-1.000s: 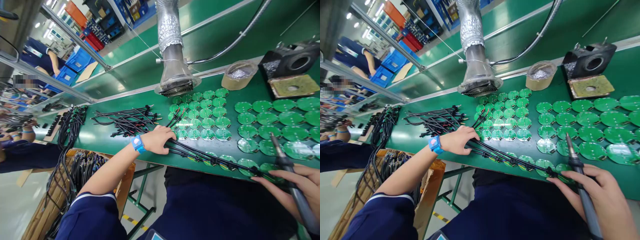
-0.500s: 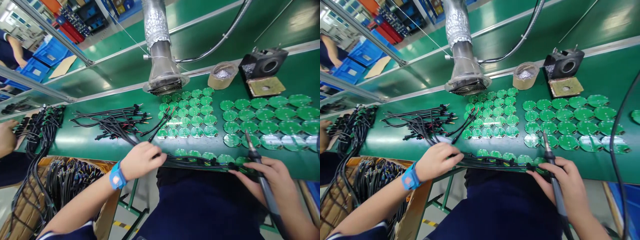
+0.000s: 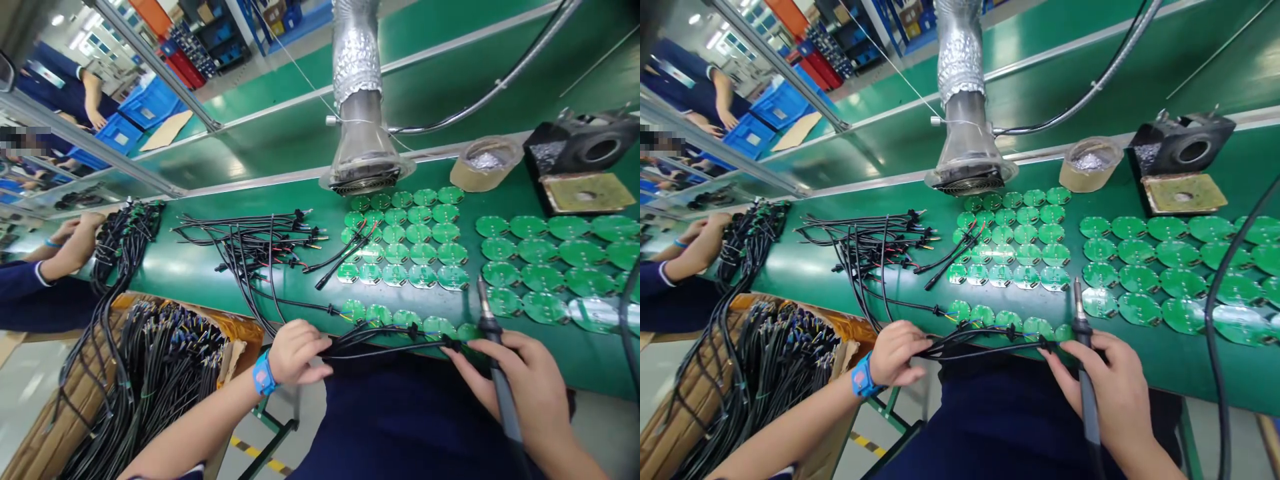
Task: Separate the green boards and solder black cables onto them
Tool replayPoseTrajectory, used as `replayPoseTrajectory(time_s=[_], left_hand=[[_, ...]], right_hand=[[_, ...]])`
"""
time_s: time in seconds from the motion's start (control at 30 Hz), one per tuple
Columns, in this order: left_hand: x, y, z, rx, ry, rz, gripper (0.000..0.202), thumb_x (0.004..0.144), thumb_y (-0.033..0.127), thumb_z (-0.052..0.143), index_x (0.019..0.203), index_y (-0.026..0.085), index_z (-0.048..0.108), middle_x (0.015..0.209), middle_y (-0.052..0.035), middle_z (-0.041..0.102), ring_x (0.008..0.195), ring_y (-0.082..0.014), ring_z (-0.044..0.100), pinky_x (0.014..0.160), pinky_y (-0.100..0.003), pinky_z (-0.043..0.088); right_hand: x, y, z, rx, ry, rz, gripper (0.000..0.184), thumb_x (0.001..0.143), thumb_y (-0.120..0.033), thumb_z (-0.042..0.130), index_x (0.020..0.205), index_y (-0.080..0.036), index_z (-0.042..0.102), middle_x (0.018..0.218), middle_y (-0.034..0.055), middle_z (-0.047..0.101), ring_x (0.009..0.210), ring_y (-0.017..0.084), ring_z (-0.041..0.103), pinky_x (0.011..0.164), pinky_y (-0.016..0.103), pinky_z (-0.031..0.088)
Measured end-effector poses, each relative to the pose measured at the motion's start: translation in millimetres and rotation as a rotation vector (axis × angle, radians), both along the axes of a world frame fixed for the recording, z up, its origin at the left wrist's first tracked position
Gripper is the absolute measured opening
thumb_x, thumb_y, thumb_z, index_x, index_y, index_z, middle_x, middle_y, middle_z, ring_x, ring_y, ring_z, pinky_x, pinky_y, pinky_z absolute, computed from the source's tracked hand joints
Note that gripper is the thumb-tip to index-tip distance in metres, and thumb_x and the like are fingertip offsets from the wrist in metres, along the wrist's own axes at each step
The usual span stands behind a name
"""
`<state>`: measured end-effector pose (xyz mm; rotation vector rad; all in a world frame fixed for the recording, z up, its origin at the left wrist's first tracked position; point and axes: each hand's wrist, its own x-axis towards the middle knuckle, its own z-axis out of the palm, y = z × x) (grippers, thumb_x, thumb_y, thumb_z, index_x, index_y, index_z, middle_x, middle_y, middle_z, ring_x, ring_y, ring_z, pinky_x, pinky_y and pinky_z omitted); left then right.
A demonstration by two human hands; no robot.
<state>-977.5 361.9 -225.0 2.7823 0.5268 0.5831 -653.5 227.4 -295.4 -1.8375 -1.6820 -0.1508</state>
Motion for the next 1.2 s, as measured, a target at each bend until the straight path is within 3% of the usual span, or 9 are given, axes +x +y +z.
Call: replayPoseTrajectory(time_s=[0.13,0.27,0.43,0.57,0.7,0.87,0.97,1.07,1.2], left_hand=[[47,23,19.8,-0.112,0.078,0.181,0.021,0.086,0.035,0.046,0.090,0.019,0.059,0.061,-0.0003,0.060,0.059,-0.0123,0.056,0.061,-0.027,0.044],[86,15,15.2,-0.248,0.257,0.005,0.039,0.082,0.048,0.050,0.105,0.017,0.058,0.092,-0.0073,0.062,0.084,-0.0172,0.058,0.076,-0.031,0.046],[87,-24,-1.8,0.021,0.302,-0.052,0.038,0.084,0.040,0.050,0.117,0.023,0.052,0.123,-0.0103,0.052,0.113,-0.0287,0.046,0.090,-0.044,0.041],[82,-39,0.5,0.097,0.355,-0.100,0.047,0.080,0.050,0.051,0.119,0.025,0.052,0.137,-0.0079,0.040,0.127,-0.0354,0.030,0.100,-0.053,0.030],[96,-4,14.9,-0.017,0.185,-0.067,0.046,0.081,0.056,0.046,0.109,0.022,0.058,0.117,-0.0080,0.057,0.112,-0.0242,0.049,0.095,-0.043,0.038],[138,91,12.3,0.028,0.110,0.417,0.030,0.087,0.039,0.045,0.098,0.017,0.063,0.090,-0.0079,0.061,0.087,-0.0197,0.052,0.080,-0.037,0.041],[158,130,-1.2,0.012,0.189,0.559,0.025,0.080,0.038,0.056,0.083,0.016,0.067,0.082,-0.0083,0.056,0.084,-0.0225,0.050,0.077,-0.039,0.041],[162,134,0.5,-0.044,0.151,0.527,0.017,0.079,0.031,0.058,0.075,0.016,0.065,0.080,-0.0067,0.055,0.085,-0.0208,0.050,0.080,-0.038,0.041],[137,95,40.8,-0.015,-0.201,0.393,0.012,0.088,0.023,0.046,0.087,0.017,0.056,0.089,-0.0038,0.057,0.087,-0.0135,0.052,0.079,-0.030,0.044]], right_hand=[[-4,2,6.5,-0.003,-0.014,-0.017,0.029,0.065,-0.042,0.070,0.081,-0.019,0.061,0.075,0.0033,0.048,0.069,0.016,0.050,0.063,0.030,0.042],[-8,2,13.4,0.001,-0.002,-0.033,0.029,0.064,-0.038,0.071,0.082,-0.018,0.061,0.078,0.0047,0.049,0.073,0.018,0.051,0.065,0.031,0.042],[-9,1,14.0,-0.006,0.032,-0.030,0.026,0.065,-0.036,0.070,0.080,-0.018,0.060,0.075,0.0033,0.047,0.071,0.017,0.049,0.063,0.030,0.042],[-10,0,12.4,-0.003,0.048,-0.028,0.025,0.065,-0.036,0.070,0.081,-0.019,0.060,0.076,0.0032,0.047,0.071,0.017,0.049,0.063,0.031,0.041],[-10,0,13.0,0.016,0.028,-0.024,0.025,0.066,-0.035,0.070,0.083,-0.019,0.059,0.078,0.0039,0.047,0.073,0.018,0.049,0.064,0.032,0.042],[-11,1,14.0,-0.006,0.035,-0.046,0.025,0.069,-0.038,0.068,0.084,-0.019,0.059,0.078,0.0036,0.048,0.073,0.017,0.049,0.065,0.031,0.042],[-10,0,12.2,-0.012,0.035,-0.053,0.025,0.069,-0.040,0.067,0.084,-0.020,0.060,0.077,0.0033,0.048,0.071,0.017,0.049,0.064,0.030,0.042],[-8,0,12.4,-0.020,0.028,-0.044,0.026,0.069,-0.040,0.066,0.086,-0.020,0.060,0.077,0.0032,0.048,0.071,0.017,0.050,0.063,0.030,0.042],[-2,-2,20.4,-0.058,0.060,0.012,0.028,0.070,-0.035,0.067,0.093,-0.023,0.058,0.082,0.0040,0.050,0.073,0.018,0.054,0.065,0.032,0.046]])
